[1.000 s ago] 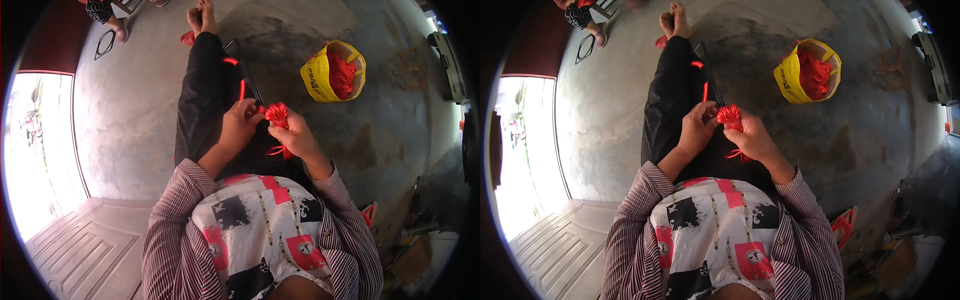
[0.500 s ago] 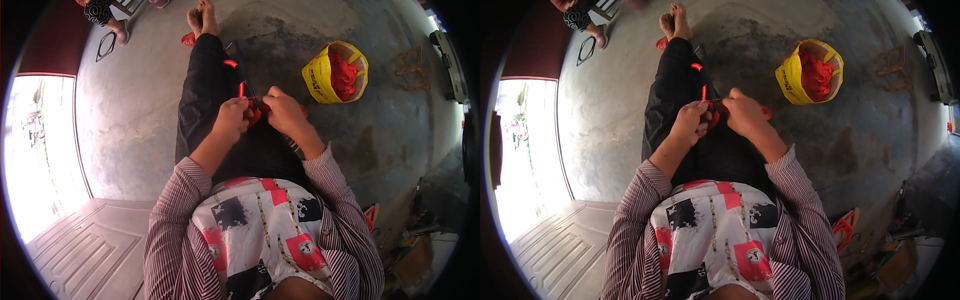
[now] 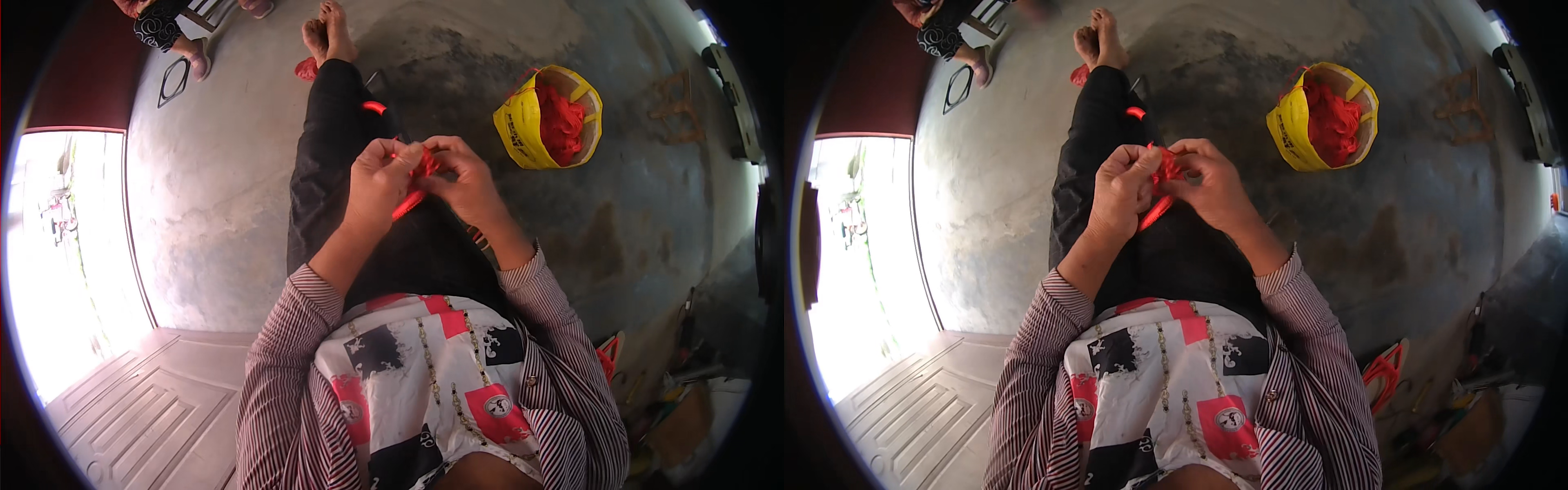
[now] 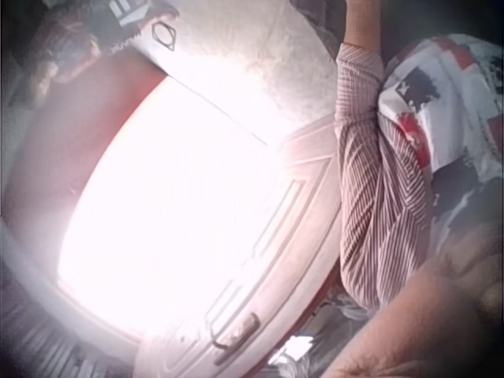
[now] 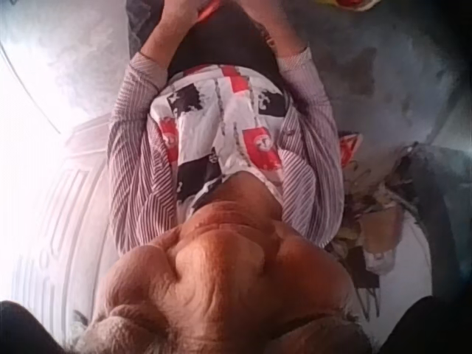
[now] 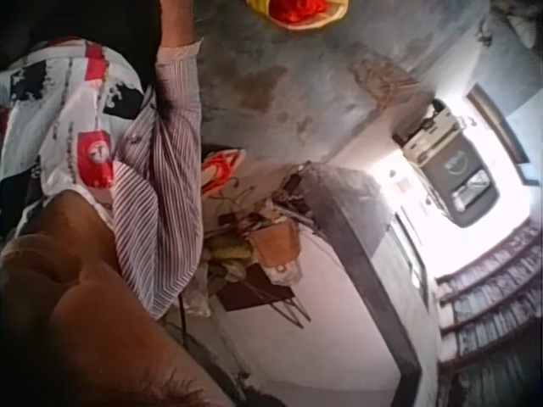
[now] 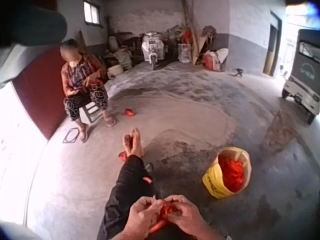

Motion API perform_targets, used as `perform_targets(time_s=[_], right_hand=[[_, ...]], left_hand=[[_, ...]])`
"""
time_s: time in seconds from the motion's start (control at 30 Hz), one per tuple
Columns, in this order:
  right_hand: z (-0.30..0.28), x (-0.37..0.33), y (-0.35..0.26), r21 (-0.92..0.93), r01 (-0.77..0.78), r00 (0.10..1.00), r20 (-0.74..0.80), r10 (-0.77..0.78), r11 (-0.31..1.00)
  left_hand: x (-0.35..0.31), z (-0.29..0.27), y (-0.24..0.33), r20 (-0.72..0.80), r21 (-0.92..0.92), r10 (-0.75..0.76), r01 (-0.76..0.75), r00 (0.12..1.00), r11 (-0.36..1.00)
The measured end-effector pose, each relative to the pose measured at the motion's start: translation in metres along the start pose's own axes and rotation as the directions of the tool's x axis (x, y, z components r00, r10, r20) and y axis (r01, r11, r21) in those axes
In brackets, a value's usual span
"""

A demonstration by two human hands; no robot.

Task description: Wrapping red thread or twine tightly around a black plastic D-shaped handle or frame.

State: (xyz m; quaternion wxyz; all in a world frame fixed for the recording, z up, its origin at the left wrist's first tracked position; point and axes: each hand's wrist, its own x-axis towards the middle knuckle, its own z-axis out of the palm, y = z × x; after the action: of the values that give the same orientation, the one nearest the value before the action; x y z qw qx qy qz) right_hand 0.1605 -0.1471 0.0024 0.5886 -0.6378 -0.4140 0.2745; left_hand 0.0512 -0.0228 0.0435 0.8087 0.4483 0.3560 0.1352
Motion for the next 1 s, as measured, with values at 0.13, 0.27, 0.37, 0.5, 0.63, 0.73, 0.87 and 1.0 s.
perform_targets(time_s=[0.13, 0.27, 0.37, 0.5, 0.63, 0.73, 0.87, 1.0], right_hand=[[-0.035, 0.001, 0.008, 0.714, -0.125, 0.926, -0.165, 0.339, 0.689], [-0.089, -0.008, 0.012, 0.923, 0.007, 0.935, -0.142, 0.324, 0.385], [-0.105, -0.036, 0.011, 0.968, -0.027, 0.951, -0.051, 0.304, 0.248], [-0.081, -0.103, -0.023, 0.939, -0.31, 0.894, 0.233, 0.383, 0.152], [-0.107, -0.146, -0.012, 0.937, -0.024, 0.849, -0.166, 0.502, 0.35], [-0.178, -0.17, 0.013, 0.844, 0.192, 0.803, -0.428, 0.415, 0.5], [-0.159, -0.16, 0.025, 0.687, 0.036, 0.612, -0.589, 0.528, 0.725], [-0.06, -0.112, 0.0, 0.543, -0.292, 0.844, -0.241, 0.479, 0.787]], left_hand=[[0.005, -0.011, -0.007, -0.029, -0.109, -0.153, 0.149, 0.988, 0.983], [0.011, -0.01, -0.033, -0.18, 0.189, -0.043, 0.077, 0.983, 0.979], [0.009, -0.007, -0.026, -0.128, 0.097, -0.226, 0.239, 0.966, 0.966], [0.013, -0.011, -0.02, -0.096, 0.013, -0.381, 0.384, 0.92, 0.923], [0.006, -0.013, -0.021, -0.12, 0.008, -0.425, 0.429, 0.897, 0.903], [0.01, -0.025, -0.028, -0.073, -0.031, -0.335, 0.333, 0.939, 0.942], [-0.012, -0.013, -0.036, -0.079, 0.458, 0.171, -0.116, 0.982, 0.881], [-0.044, 0.012, -0.022, 0.459, 0.668, 0.467, -0.64, 0.756, 0.38]])
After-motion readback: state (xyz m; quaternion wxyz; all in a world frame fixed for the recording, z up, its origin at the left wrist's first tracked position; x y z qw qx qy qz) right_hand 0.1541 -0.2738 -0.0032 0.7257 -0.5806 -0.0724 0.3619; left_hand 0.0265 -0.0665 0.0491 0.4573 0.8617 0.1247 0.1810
